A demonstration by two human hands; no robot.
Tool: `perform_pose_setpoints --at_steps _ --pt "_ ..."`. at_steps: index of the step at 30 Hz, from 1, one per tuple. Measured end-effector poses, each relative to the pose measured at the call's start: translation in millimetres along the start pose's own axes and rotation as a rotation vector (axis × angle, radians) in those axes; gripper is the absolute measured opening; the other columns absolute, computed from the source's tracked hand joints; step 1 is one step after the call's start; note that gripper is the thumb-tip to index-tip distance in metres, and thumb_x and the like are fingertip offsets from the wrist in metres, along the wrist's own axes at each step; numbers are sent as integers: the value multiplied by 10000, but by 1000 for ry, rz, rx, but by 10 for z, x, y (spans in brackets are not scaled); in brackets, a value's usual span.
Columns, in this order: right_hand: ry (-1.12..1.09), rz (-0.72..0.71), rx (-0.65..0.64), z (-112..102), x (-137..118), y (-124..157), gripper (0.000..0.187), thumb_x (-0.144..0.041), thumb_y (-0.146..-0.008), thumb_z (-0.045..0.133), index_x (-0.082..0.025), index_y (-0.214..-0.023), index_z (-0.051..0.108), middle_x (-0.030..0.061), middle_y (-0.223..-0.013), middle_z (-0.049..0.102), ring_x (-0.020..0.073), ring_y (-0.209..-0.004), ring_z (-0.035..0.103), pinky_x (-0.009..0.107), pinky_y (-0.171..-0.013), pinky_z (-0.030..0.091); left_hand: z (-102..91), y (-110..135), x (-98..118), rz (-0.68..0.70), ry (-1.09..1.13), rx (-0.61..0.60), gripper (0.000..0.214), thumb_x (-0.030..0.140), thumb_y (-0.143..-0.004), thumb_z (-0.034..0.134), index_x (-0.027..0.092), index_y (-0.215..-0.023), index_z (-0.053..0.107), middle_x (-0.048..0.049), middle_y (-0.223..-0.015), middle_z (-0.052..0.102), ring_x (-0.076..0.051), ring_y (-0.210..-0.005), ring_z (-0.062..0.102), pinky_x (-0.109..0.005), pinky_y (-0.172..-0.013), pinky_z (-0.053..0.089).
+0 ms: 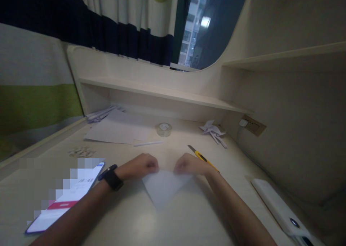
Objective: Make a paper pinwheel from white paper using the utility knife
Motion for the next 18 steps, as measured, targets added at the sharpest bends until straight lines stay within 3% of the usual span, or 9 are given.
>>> perform_pose_setpoints --at_steps 7,10,12,16,18 --pt "-33 123 -20 -288 361 510 197 -304 -691 649 -130 -734 732 34 -680 684 158 -654 596 247 -630 444 -90 30 -35 -19 72 -29 278 343 -838 506 151 -707 660 -19 -684 644 -148 -650 569 -232 -615 374" --pt "59 167 177 -579 436 615 232 -333 -729 626 -126 -743 729 49 -700 688 168 -661 595 261 -641 442 -88 25 -28 -27 58 -19 281 348 -830 510 152 -702 666 -27 -696 655 -157 -669 576 -239 -634 377" --pt "66 120 283 -639 349 575 281 -371 -782 594 -126 -825 725 64 -792 700 178 -722 604 266 -667 444 -64 16 -5 -28 56 -18 284 342 -834 506 151 -702 669 -30 -698 658 -157 -666 575 -239 -631 373" --pt "67 -54 99 -187 57 258 329 -426 -820 587 -153 -954 712 53 -900 701 168 -784 604 242 -686 437 -3 -1 76 -20 60 -48 323 354 -853 477 146 -695 667 -22 -673 640 -147 -631 552 -232 -595 358" --pt "90 -71 24 5 22 131 323 -427 -812 599 -137 -881 725 29 -765 686 143 -685 582 226 -631 418 11 -1 96 -26 80 -67 337 366 -857 471 141 -700 666 -23 -684 640 -149 -638 549 -231 -594 359"
Point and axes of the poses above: each hand's wrist, its own y-axis away from the middle knuckle, its own z-axis out of the palm, x = y × z, the point moved 10 cm from there along -y, towards the middle knuckle
